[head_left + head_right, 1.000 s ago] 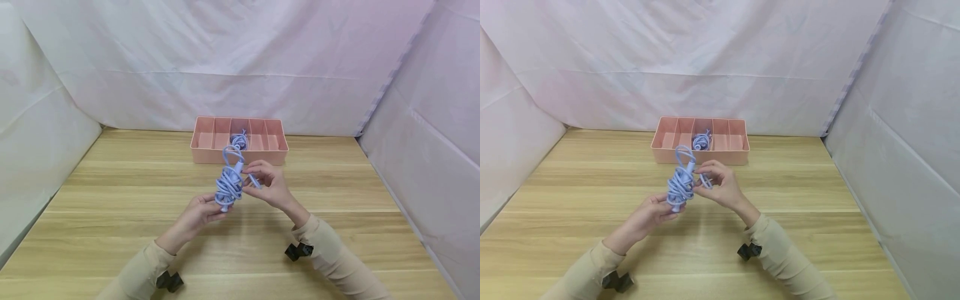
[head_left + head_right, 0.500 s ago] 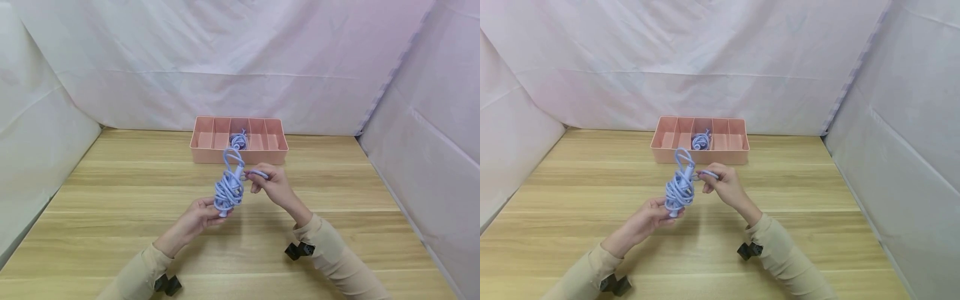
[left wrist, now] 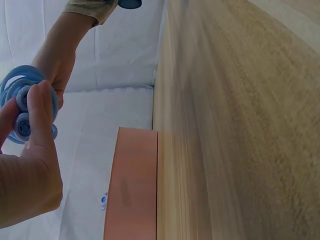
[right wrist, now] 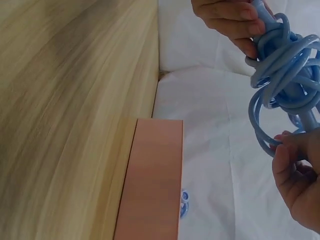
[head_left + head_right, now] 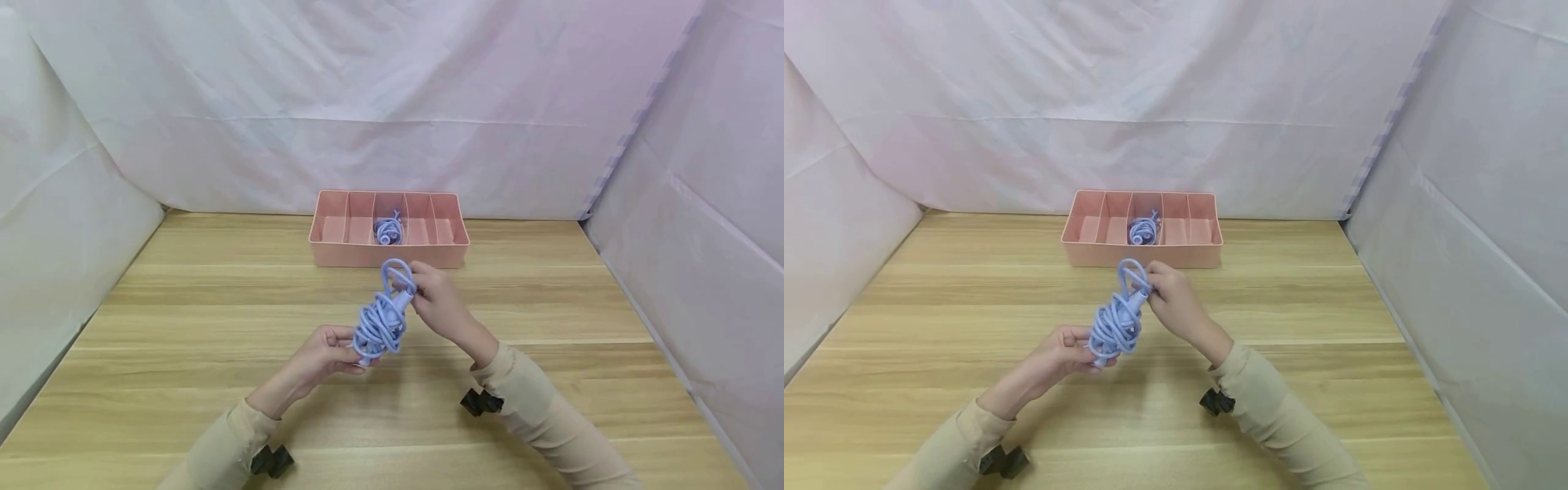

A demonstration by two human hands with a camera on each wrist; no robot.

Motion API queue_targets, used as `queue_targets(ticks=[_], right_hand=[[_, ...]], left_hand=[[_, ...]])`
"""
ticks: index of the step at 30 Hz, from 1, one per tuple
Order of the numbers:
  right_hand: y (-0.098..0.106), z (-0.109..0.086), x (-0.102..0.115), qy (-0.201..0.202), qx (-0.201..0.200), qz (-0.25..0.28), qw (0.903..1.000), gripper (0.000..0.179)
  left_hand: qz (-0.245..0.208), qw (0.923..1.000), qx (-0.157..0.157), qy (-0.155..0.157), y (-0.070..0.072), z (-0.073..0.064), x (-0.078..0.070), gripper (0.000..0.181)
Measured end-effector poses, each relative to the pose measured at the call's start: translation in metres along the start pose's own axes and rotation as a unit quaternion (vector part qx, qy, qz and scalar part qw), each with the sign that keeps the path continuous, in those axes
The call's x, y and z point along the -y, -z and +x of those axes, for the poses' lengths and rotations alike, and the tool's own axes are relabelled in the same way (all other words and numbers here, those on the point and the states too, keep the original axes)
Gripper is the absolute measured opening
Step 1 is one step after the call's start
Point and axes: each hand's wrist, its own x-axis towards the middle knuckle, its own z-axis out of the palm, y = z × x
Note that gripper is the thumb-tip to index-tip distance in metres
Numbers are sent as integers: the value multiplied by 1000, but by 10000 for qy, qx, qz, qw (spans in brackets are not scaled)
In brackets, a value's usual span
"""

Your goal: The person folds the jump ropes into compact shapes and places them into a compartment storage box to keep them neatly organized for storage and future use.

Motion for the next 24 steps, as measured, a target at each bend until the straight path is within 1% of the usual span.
queue_targets(ticks=[2, 3, 5, 7, 9, 11, 14, 16, 19, 21, 23, 24], right_hand=[[-1, 0, -1, 368, 90, -508, 9980, 12], [-1, 0, -1, 500, 131, -667, 9964, 11], [-1, -1, -2, 658, 241, -829, 9941, 13], [1, -2, -3, 691, 407, -844, 9932, 15], [3, -2, -3, 660, 637, -746, 9930, 15], [6, -3, -2, 558, 903, -561, 9928, 16], [12, -6, 1, 233, 1250, -94, 9918, 31], [14, -8, 2, 0, 1355, 141, 9907, 36], [12, -11, 3, -395, 1235, 504, 9903, 36], [8, -12, 3, -630, 954, 781, 9904, 34], [3, -12, 4, -848, 632, 1165, 9875, 33], [1, -13, 5, -939, 484, 1401, 9845, 32]], left_hand=[[-20, 9997, -124, 223, 0, 0, 0, 22], [-29, 9992, -173, 352, 1, -1, 0, 21], [-50, 9977, -266, 617, 1, 0, -1, 22], [-81, 9961, -312, 818, 2, 0, -1, 27], [-75, 9955, -289, 905, 3, 1, -1, 30], [-103, 9951, -272, 943, 4, 2, -1, 29], [-133, 9952, -215, 941, 5, 2, -1, 25], [-159, 9952, -213, 942, 5, 3, 0, 23], [-188, 9952, -245, 931, 4, 3, 1, 22], [-200, 9952, -266, 924, 4, 4, 2, 22], [-214, 9954, -301, 887, 5, 5, 4, 21], [-215, 9955, -323, 865, 5, 5, 4, 21]])
